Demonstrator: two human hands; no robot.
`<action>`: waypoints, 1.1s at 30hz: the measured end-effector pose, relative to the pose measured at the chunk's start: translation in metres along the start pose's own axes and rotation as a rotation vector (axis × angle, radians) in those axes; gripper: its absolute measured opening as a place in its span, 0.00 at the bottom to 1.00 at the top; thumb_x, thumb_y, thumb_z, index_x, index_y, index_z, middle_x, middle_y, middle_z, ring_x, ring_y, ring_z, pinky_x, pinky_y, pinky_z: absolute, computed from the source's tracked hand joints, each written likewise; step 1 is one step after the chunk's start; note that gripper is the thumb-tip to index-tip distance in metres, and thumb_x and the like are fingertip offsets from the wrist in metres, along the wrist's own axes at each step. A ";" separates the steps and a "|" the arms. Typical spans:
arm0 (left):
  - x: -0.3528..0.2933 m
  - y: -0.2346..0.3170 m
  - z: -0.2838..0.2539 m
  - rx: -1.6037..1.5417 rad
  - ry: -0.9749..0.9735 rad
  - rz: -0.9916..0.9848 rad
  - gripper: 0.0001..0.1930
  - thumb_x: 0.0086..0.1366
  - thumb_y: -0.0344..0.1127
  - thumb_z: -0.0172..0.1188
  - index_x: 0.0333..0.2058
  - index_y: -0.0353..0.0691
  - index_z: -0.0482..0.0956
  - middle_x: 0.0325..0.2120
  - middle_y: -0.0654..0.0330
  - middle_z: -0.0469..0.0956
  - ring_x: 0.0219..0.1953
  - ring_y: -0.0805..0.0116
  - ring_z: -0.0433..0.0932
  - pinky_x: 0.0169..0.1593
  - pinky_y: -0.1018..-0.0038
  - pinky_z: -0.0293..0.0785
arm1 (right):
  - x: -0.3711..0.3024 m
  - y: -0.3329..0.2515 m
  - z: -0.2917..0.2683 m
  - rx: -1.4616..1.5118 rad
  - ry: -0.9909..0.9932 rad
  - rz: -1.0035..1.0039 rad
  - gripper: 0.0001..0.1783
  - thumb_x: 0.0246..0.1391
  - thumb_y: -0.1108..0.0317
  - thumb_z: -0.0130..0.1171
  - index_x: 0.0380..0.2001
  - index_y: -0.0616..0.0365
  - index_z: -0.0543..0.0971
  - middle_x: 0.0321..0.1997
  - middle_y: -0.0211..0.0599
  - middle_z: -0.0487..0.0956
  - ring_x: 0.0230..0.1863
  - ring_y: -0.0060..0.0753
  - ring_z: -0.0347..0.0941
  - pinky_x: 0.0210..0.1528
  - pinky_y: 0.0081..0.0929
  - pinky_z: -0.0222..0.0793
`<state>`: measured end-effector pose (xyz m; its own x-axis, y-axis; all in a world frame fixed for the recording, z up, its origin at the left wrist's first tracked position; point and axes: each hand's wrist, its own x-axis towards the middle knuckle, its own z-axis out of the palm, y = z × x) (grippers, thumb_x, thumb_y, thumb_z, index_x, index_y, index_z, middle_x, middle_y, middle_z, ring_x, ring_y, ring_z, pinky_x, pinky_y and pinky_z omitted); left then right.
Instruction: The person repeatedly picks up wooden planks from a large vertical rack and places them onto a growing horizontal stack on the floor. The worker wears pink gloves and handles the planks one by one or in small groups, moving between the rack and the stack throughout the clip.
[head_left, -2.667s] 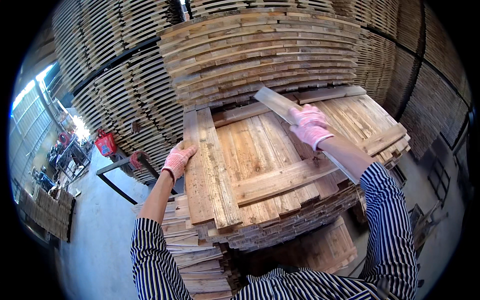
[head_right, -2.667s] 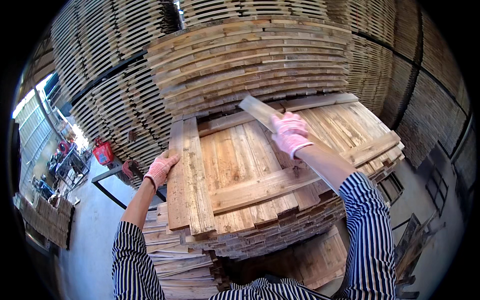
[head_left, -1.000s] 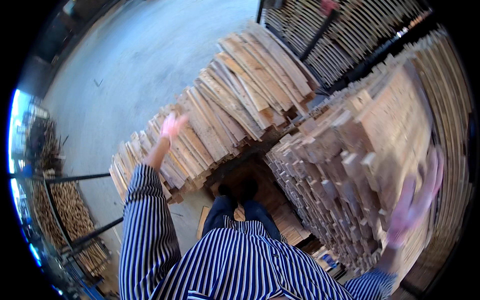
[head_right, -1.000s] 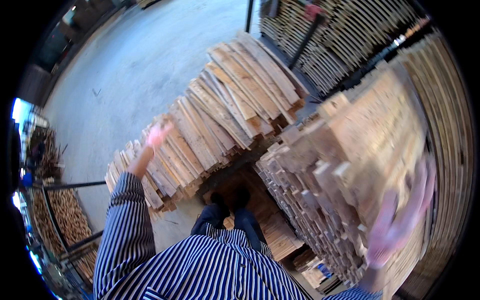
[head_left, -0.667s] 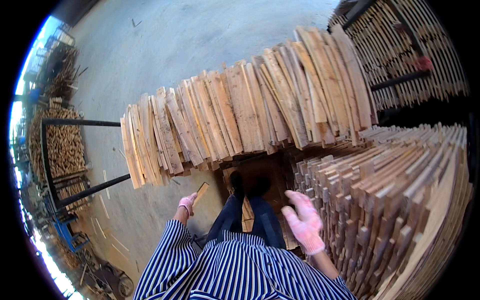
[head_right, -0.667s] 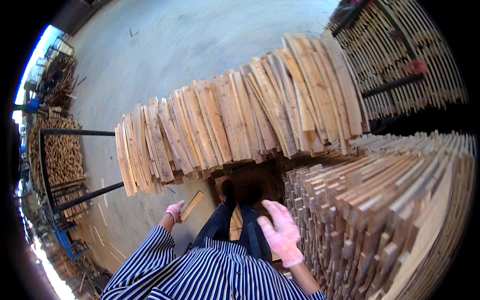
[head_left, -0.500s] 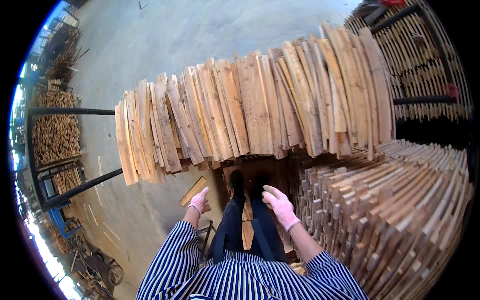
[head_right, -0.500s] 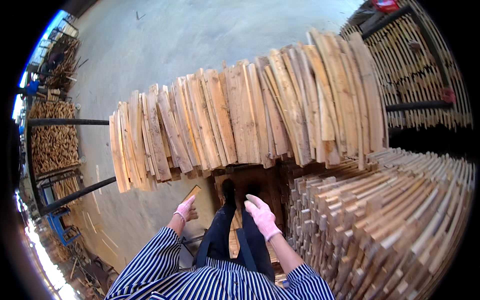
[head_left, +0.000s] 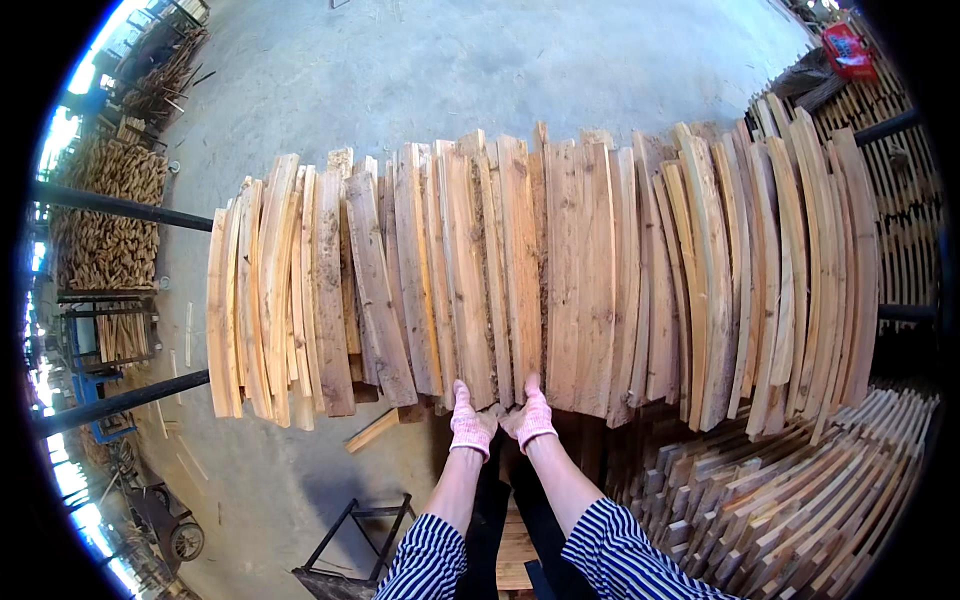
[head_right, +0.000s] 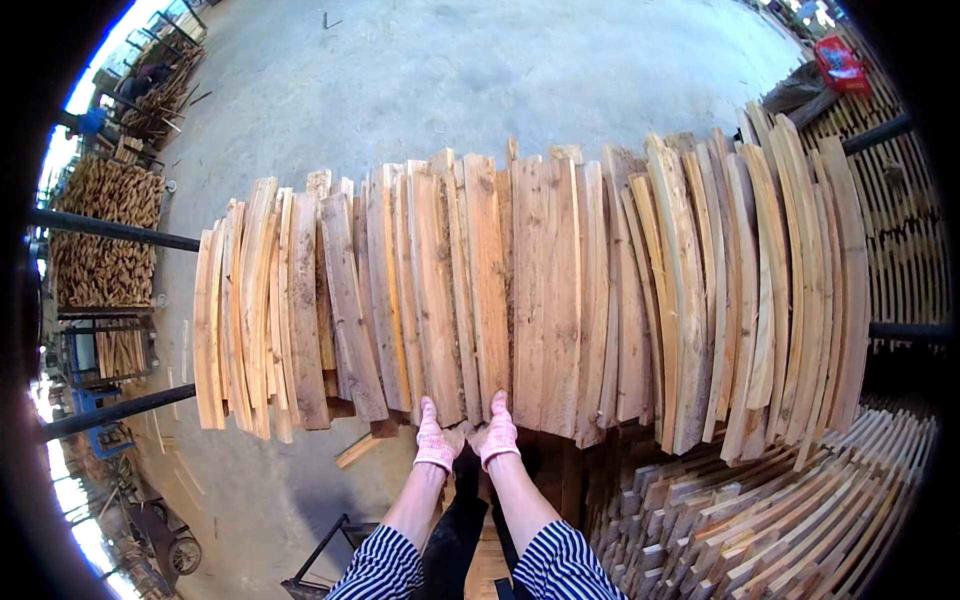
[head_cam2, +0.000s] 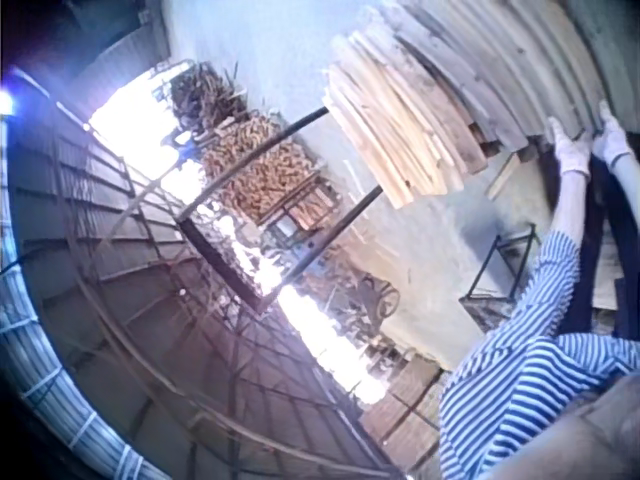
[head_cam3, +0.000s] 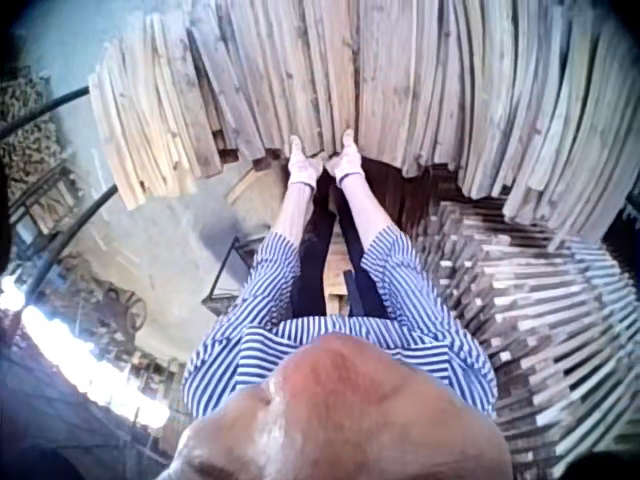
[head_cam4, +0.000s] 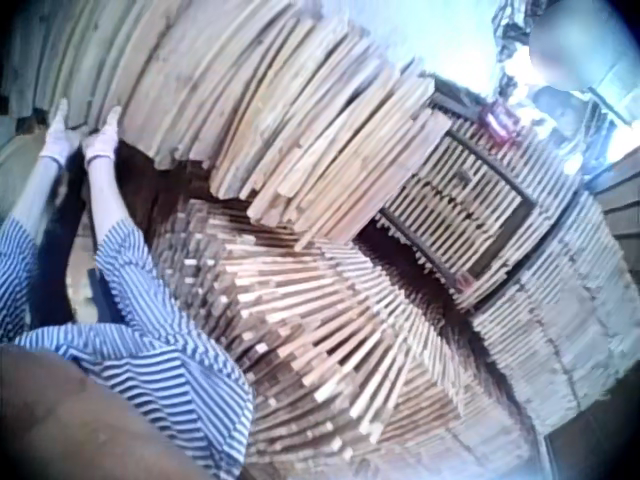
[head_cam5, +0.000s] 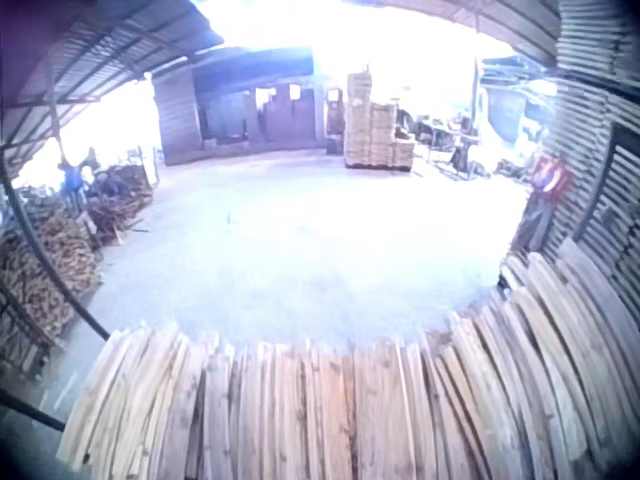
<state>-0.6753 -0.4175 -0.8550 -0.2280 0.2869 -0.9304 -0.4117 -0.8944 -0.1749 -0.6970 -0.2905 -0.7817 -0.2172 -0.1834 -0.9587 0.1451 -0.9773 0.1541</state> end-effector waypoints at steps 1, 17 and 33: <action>-0.001 -0.005 -0.001 -0.001 -0.013 -0.038 0.51 0.57 0.71 0.64 0.68 0.41 0.62 0.69 0.44 0.59 0.69 0.37 0.57 0.72 0.38 0.50 | -0.001 -0.002 -0.002 -0.003 0.005 -0.022 0.44 0.53 0.35 0.66 0.66 0.49 0.69 0.69 0.43 0.70 0.69 0.54 0.61 0.72 0.64 0.53; -0.118 0.089 0.104 1.687 -0.098 0.263 0.33 0.68 0.34 0.57 0.69 0.39 0.57 0.57 0.46 0.74 0.48 0.52 0.77 0.55 0.58 0.71 | 0.025 -0.021 0.011 -0.510 -0.611 -0.050 0.41 0.61 0.32 0.51 0.70 0.43 0.66 0.70 0.37 0.70 0.69 0.53 0.66 0.64 0.69 0.64; -0.189 0.115 0.222 1.557 -0.505 -0.313 0.35 0.71 0.66 0.49 0.54 0.36 0.80 0.50 0.45 0.82 0.52 0.60 0.81 0.57 0.62 0.75 | -0.024 -0.061 0.028 -0.475 -0.737 -0.044 0.55 0.47 0.18 0.55 0.69 0.43 0.67 0.67 0.34 0.73 0.63 0.48 0.71 0.57 0.54 0.75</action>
<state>-0.8758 -0.4983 -0.6274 -0.0883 0.7289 -0.6789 -0.8494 0.3009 0.4335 -0.7277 -0.2295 -0.7617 -0.7765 -0.3289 -0.5375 0.4730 -0.8678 -0.1524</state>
